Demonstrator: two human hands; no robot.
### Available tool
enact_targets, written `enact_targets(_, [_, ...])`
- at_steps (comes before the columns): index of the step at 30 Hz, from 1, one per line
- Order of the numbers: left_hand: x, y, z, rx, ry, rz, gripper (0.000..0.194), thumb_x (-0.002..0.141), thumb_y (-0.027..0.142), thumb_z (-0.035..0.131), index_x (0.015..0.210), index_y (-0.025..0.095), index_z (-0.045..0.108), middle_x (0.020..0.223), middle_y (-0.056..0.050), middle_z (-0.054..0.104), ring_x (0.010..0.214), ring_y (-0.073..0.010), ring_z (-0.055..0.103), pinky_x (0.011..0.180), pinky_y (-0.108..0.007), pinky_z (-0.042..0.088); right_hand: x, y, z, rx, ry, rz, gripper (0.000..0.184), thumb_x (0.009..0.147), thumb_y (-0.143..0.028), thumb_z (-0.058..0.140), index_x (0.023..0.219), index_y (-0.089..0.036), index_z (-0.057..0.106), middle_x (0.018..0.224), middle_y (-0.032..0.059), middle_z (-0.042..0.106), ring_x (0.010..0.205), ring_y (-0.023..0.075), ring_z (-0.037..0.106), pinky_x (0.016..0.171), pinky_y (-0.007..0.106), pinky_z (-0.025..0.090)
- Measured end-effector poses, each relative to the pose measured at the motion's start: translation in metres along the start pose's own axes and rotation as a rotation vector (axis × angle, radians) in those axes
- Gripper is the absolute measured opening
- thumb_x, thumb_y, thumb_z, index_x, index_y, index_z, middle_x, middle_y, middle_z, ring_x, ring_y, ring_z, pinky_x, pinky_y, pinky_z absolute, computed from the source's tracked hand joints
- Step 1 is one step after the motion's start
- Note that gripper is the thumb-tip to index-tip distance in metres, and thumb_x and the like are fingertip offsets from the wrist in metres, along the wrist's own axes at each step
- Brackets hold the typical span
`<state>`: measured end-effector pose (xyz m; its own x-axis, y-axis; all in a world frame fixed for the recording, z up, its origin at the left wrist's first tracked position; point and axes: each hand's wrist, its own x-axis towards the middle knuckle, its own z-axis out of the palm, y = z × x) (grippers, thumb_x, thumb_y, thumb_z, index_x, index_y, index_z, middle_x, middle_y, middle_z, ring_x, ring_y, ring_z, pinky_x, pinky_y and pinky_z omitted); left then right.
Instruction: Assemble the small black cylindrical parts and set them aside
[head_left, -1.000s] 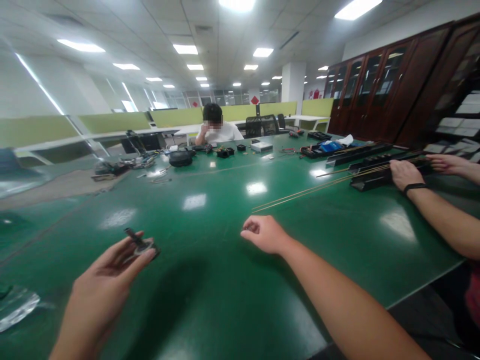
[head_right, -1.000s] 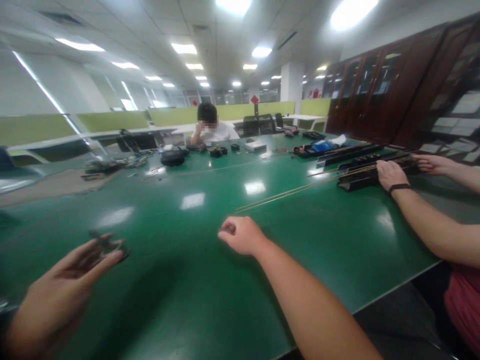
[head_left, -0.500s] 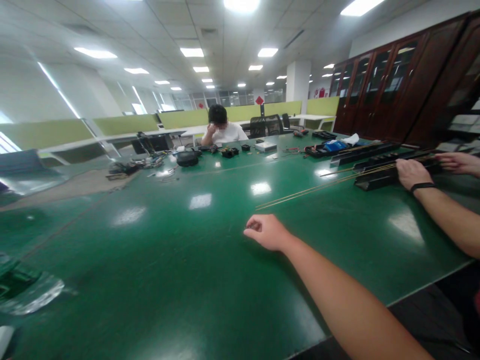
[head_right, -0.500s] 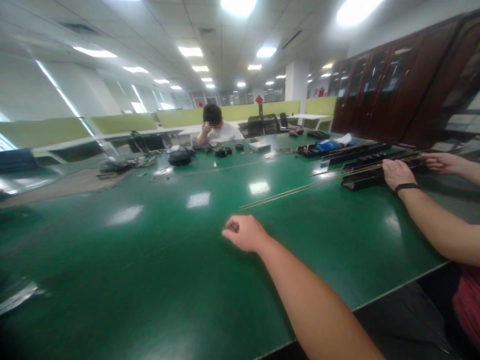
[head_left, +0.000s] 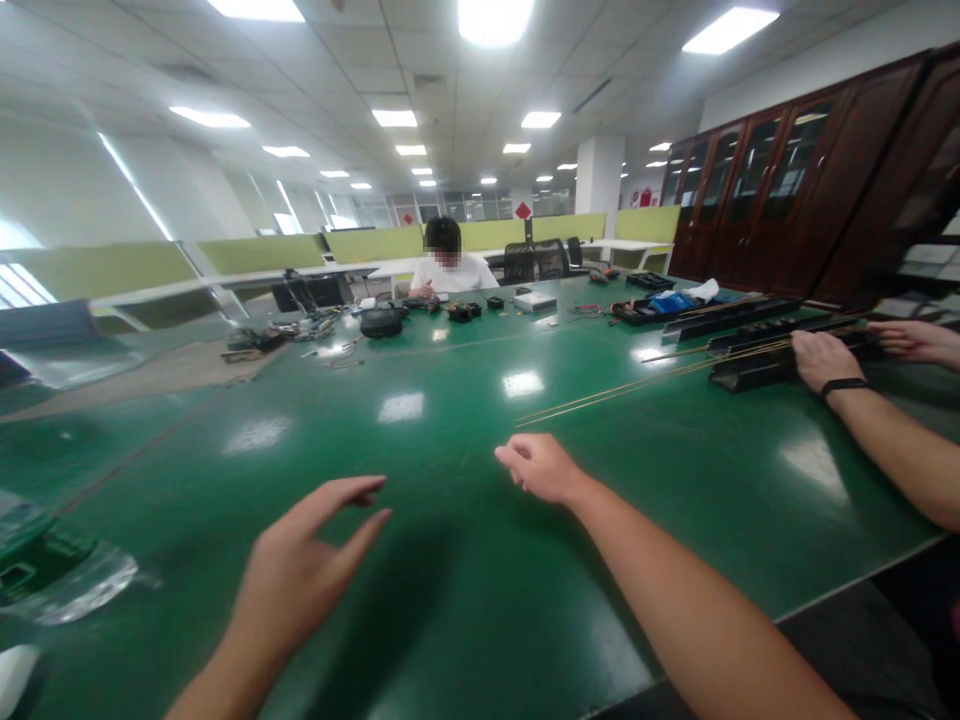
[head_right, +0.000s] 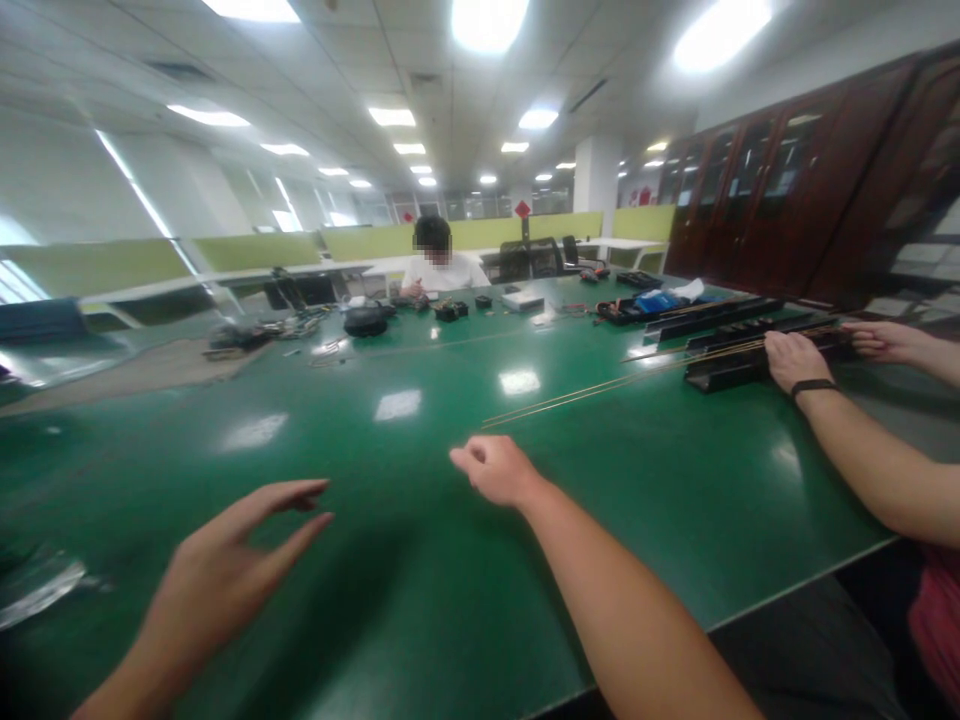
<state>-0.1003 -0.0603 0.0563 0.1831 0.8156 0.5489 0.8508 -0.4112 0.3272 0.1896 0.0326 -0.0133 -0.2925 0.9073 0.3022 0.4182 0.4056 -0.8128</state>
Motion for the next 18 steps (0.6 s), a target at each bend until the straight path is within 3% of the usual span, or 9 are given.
enact_targets(2, [0.023, 0.019, 0.033, -0.121, -0.197, 0.083, 0.047, 0.082, 0.033, 0.065, 0.127, 0.025, 0.056, 0.102, -0.002, 0.069, 0.089, -0.0205, 0.066, 0.085, -0.035, 0.056, 0.0, 0.0, 0.0, -0.038, -0.006, -0.031, 0.029, 0.086, -0.043, 0.063, 0.078, -0.016, 0.069, 0.066, 0.0003, 0.066, 0.059, 0.0113, 0.057, 0.054, 0.02, 0.038])
enact_targets(5, [0.045, 0.047, 0.072, -0.187, -0.326, 0.219, 0.05, 0.079, 0.017, 0.063, 0.128, 0.025, 0.056, 0.11, -0.005, 0.066, 0.094, -0.0192, 0.065, 0.088, -0.033, 0.053, -0.001, -0.001, 0.001, -0.066, -0.067, -0.088, 0.024, 0.08, -0.039, 0.07, 0.08, -0.016, 0.073, 0.069, 0.001, 0.068, 0.061, 0.0118, 0.058, 0.054, 0.021, 0.037])
enact_targets(10, [0.046, 0.063, 0.101, -0.124, -0.345, 0.28, 0.029, 0.079, 0.007, 0.055, 0.102, 0.021, 0.066, 0.101, -0.006, 0.065, 0.092, -0.0194, 0.063, 0.082, -0.03, 0.052, -0.002, -0.002, 0.003, -0.079, -0.12, -0.097, 0.026, 0.079, -0.038, 0.07, 0.072, -0.014, 0.073, 0.061, -0.0002, 0.065, 0.055, 0.0108, 0.055, 0.049, 0.021, 0.033])
enact_targets(14, [0.041, 0.049, 0.091, -0.085, -0.275, 0.24, 0.024, 0.085, 0.014, 0.053, 0.102, 0.022, 0.068, 0.098, -0.005, 0.067, 0.09, -0.0193, 0.065, 0.081, -0.03, 0.053, -0.003, -0.005, 0.003, -0.017, -0.132, -0.08, 0.031, 0.081, -0.045, 0.069, 0.078, -0.015, 0.075, 0.067, 0.0016, 0.07, 0.059, 0.0121, 0.059, 0.052, 0.021, 0.037])
enact_targets(18, [0.024, 0.021, 0.042, -0.077, -0.106, 0.146, 0.023, 0.09, 0.039, 0.056, 0.102, 0.025, 0.07, 0.099, -0.003, 0.071, 0.089, -0.0202, 0.068, 0.083, -0.032, 0.056, -0.003, -0.007, 0.002, -0.023, -0.103, -0.045, 0.037, 0.083, -0.051, 0.065, 0.082, -0.016, 0.076, 0.073, 0.0031, 0.072, 0.063, 0.0128, 0.06, 0.056, 0.022, 0.039])
